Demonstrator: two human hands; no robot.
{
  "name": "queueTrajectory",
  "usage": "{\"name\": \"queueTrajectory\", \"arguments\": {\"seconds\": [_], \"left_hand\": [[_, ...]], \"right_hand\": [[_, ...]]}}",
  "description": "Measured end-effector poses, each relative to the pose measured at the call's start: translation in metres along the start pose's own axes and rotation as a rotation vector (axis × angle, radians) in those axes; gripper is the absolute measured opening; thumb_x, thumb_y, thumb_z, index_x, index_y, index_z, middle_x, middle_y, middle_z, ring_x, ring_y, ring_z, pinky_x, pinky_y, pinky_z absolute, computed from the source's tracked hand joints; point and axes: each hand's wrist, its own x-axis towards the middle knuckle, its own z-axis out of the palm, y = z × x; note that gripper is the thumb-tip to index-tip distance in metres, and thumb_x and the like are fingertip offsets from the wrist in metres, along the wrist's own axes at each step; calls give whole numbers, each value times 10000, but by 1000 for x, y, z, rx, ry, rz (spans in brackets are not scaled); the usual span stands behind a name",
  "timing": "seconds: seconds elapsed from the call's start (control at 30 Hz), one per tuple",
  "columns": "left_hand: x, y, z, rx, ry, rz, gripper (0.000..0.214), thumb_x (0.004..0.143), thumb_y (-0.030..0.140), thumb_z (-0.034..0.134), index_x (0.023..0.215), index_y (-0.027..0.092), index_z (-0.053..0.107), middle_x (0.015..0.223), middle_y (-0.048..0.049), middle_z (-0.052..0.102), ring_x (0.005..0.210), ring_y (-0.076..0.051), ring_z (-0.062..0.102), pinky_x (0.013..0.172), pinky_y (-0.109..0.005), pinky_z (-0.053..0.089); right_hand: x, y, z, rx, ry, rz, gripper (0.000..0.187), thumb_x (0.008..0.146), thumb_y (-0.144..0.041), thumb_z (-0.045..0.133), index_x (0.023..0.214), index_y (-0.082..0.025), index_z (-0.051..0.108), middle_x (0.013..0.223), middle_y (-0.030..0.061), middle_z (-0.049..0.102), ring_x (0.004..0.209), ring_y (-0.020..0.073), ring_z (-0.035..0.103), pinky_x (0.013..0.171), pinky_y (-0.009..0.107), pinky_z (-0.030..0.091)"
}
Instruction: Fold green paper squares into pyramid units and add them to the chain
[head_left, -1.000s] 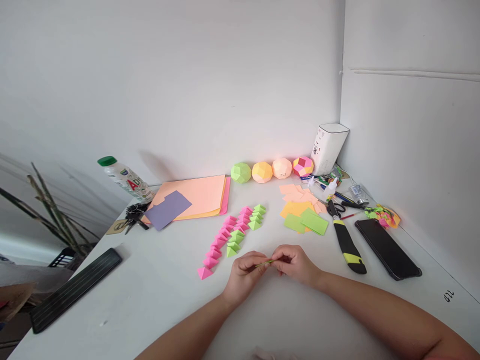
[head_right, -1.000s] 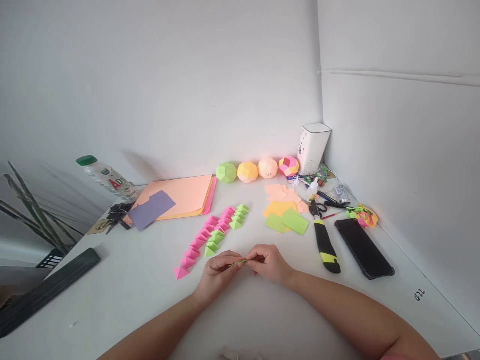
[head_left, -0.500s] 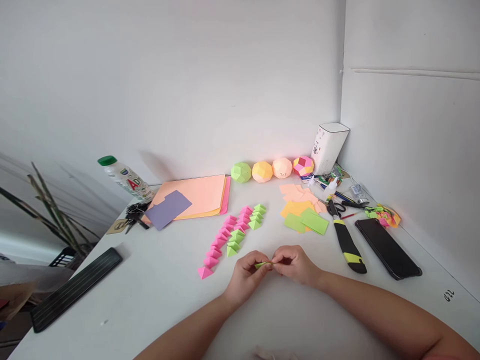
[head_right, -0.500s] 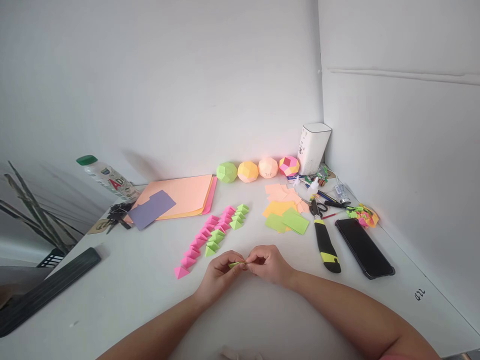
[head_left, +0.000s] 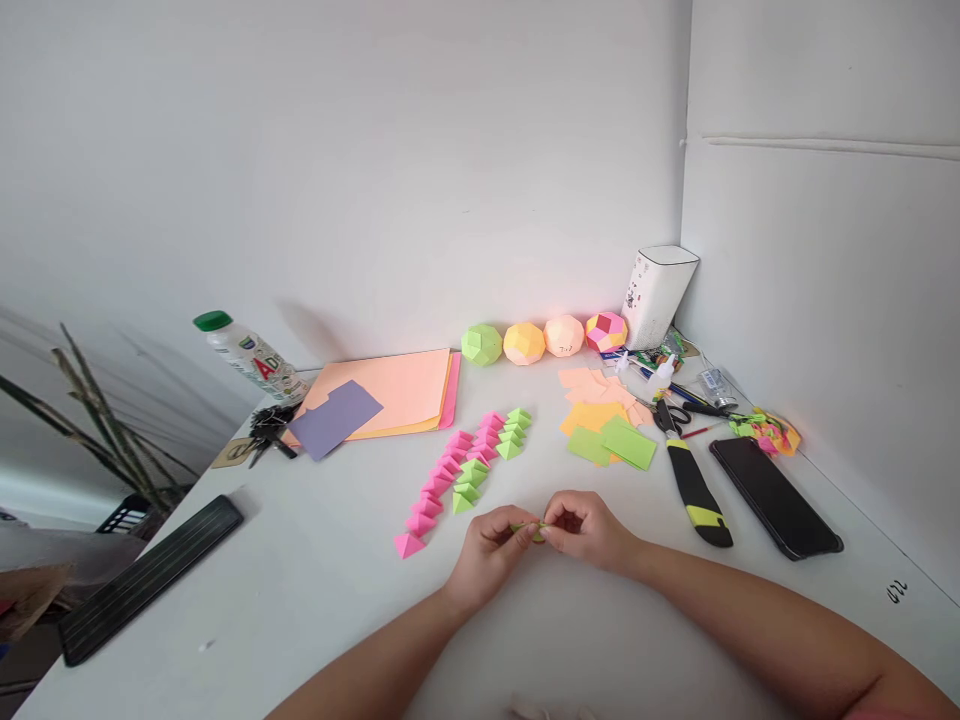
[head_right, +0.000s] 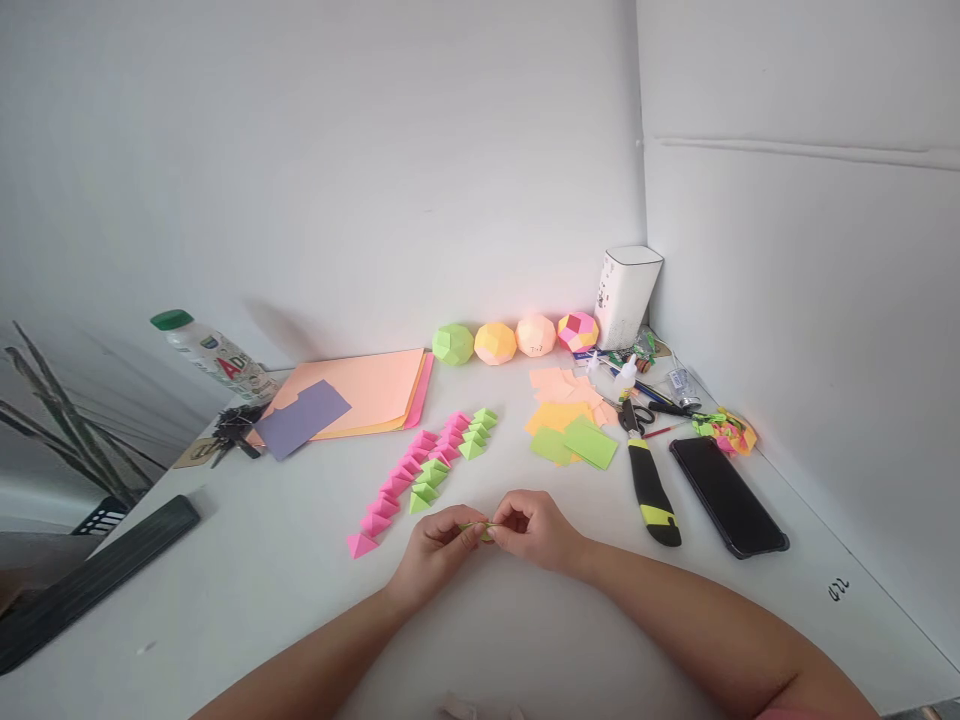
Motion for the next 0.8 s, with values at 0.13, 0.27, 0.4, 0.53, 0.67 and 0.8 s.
{"name": "queueTrajectory", "arguments": {"seconds": [0.13, 0.27, 0.4, 0.53, 0.67, 0.8], "left_hand": [[0, 1, 0, 8, -11, -25, 207, 808, 361, 599, 802, 185, 708, 758, -57, 698, 737, -195, 638, 698, -310, 522], [-1, 2, 0, -15, -20, -61, 217, 809, 367, 594, 794, 175, 694, 752, -58, 705, 738, -193, 645, 697, -299, 517], [-2, 2, 2, -9, 3, -105, 230, 805, 384, 597, 770, 161, 643, 734, -53, 694, 713, -181, 646, 673, -285, 510], [-2, 0, 3, 18, 30, -120, 251, 807, 402, 592, 751, 158, 576, 712, -40, 666, 686, -167, 640, 633, -268, 500], [-3, -2, 4, -21, 47, -120, 277, 792, 422, 609, 734, 166, 520, 687, -28, 650, 664, -161, 639, 620, -272, 502], [-3, -2, 5, -57, 97, -157, 322, 760, 445, 638, 691, 179, 470, 605, 4, 618, 605, -157, 633, 578, -269, 501]], "right_hand": [[0, -2, 0, -42, -3, -47, 132, 796, -282, 605, 735, -165, 614, 643, -7, 566, 536, 105, 501, 482, 221, 413], [0, -4, -1, -51, -3, -60, 141, 795, -273, 600, 702, -170, 620, 645, -5, 565, 547, 111, 510, 498, 228, 415], [0, -3, -1, -37, -2, -16, 130, 776, -247, 612, 675, -166, 602, 591, -20, 552, 522, 106, 486, 485, 220, 389], [-1, -2, 0, -3, -1, 32, 143, 764, -247, 630, 663, -159, 580, 564, -25, 541, 493, 96, 468, 459, 212, 364], [-1, -1, -1, 10, -3, 52, 171, 760, -262, 641, 651, -159, 559, 551, -28, 536, 475, 94, 472, 446, 210, 361], [-1, 0, -1, -3, 17, 36, 197, 768, -281, 644, 652, -164, 536, 557, -29, 533, 471, 95, 491, 441, 209, 382]]}}
